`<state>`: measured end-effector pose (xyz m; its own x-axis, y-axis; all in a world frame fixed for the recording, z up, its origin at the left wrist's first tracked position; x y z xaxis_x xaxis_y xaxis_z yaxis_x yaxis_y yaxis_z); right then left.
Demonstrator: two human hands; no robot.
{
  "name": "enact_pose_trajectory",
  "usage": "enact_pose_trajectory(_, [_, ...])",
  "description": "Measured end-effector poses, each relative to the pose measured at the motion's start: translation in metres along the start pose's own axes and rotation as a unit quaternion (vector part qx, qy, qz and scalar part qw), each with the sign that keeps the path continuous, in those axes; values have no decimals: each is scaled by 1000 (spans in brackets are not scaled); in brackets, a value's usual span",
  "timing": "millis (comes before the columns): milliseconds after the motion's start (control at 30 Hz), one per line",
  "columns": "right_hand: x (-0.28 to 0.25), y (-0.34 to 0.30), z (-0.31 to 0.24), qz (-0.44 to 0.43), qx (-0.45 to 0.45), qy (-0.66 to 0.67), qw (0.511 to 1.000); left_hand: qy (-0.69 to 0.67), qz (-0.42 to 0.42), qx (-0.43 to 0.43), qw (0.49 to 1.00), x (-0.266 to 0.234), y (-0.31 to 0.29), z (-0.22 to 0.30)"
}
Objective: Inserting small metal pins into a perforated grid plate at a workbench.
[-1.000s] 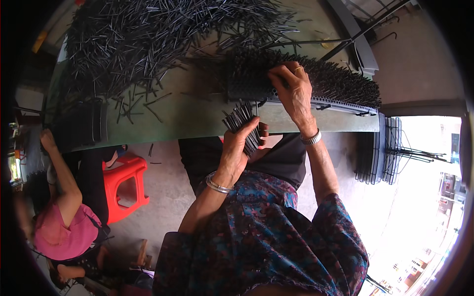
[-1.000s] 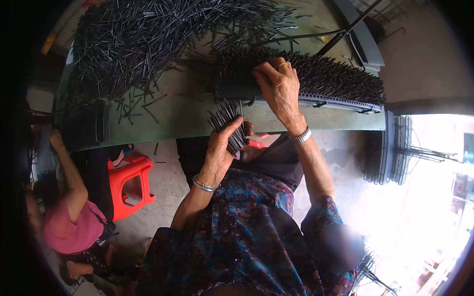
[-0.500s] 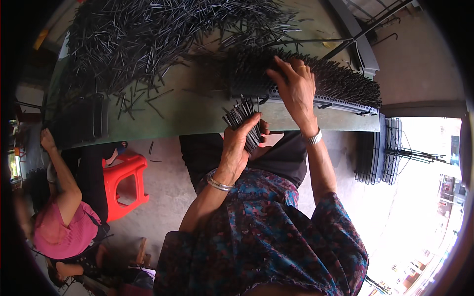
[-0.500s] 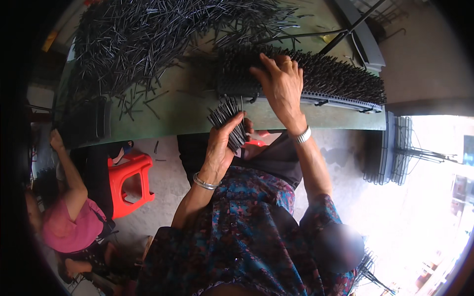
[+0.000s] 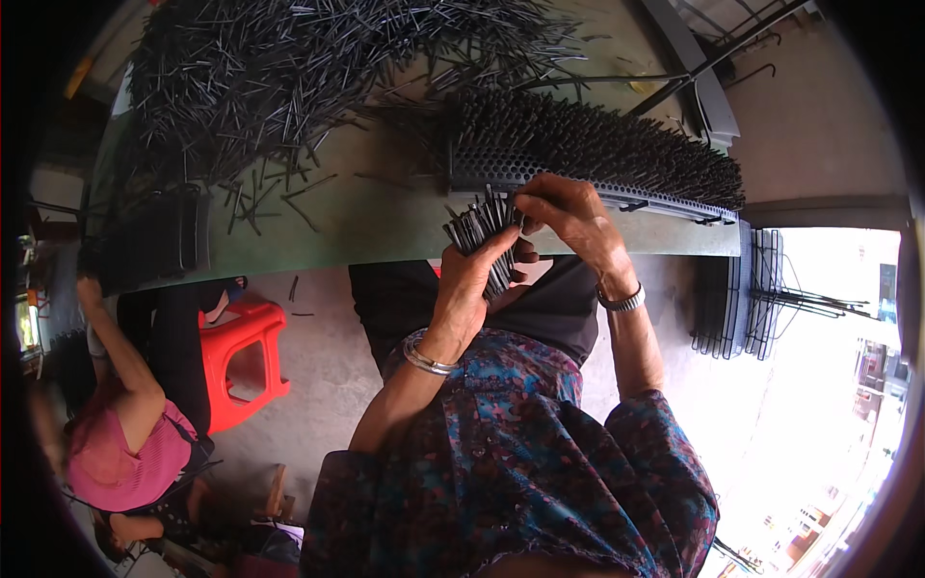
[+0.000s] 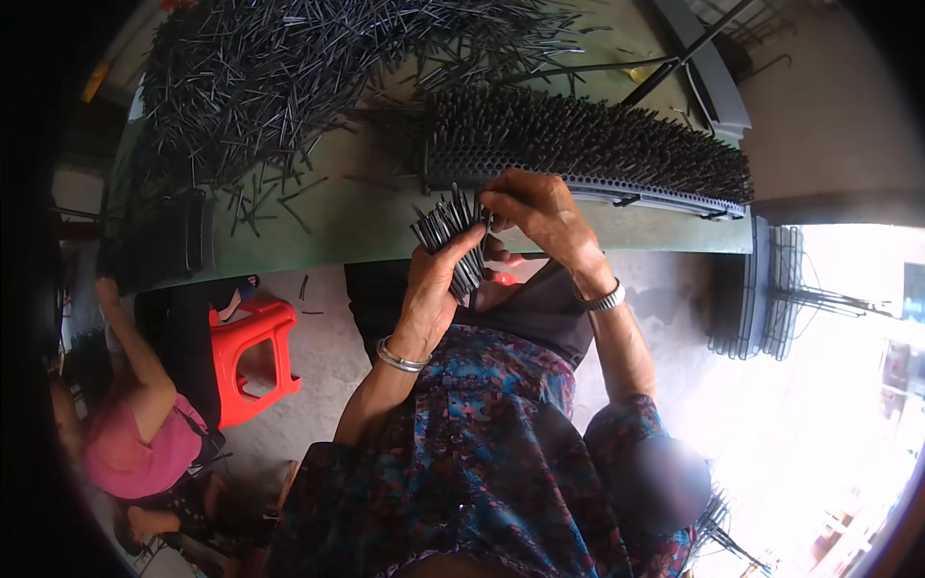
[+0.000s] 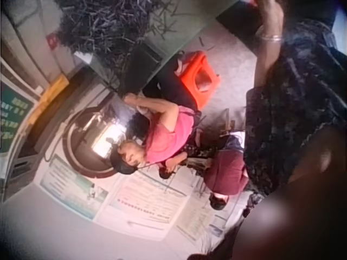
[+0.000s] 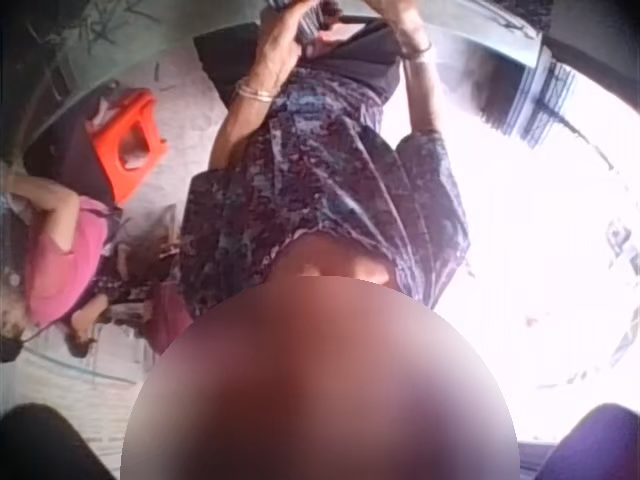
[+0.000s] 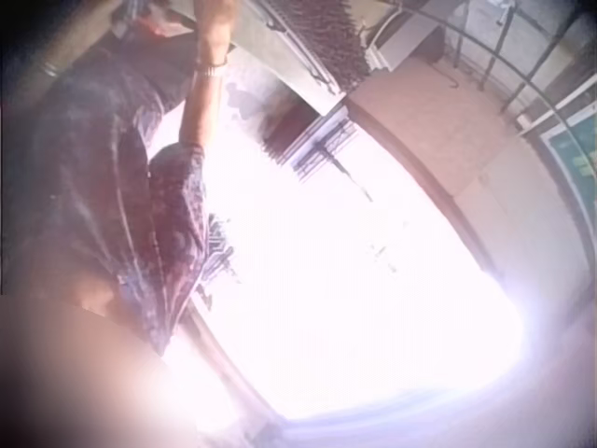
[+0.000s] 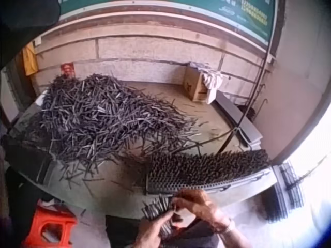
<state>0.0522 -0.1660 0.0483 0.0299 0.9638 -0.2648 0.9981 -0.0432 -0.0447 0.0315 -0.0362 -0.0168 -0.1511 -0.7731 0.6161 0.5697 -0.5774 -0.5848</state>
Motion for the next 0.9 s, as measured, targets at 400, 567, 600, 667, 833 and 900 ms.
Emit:
enact_pose_trajectory(400, [-4, 1, 0, -21, 17, -29, 999, 49, 31, 35, 998, -4, 3, 3])
enact_pose_trajectory(567, [-6, 1, 5, -9, 17, -26, 999, 37, 39, 71, 996, -10, 10, 4])
enact_pose_trajectory(600, [-7, 1, 5, -7, 15, -26, 1000, 39, 37, 70, 996, -10, 11, 3])
enact_pose_trajectory(667, [-6, 1, 5, -5, 22, -13, 1000, 40, 35, 69, 996, -10, 11, 4])
enact_pose_trajectory(833, [-3, -1, 1, 0, 16, -17, 1000, 60, 26, 82, 994, -7, 10, 9])
enact_pose_trajectory(900, [-4, -1, 6, 5, 26, 11, 1000, 58, 33, 63, 996, -6, 8, 9])
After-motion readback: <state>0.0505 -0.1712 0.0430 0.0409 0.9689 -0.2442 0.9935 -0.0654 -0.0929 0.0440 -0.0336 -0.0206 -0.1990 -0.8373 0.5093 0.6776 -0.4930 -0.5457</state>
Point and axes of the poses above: each hand's wrist, its own y-axis towards the middle knuckle, its own x-axis out of the palm, z = x × y, the point moved 9 cm from there along y, towards the middle knuckle, and after that the axes turned 7 degrees about -x, right-handed, at the moved point
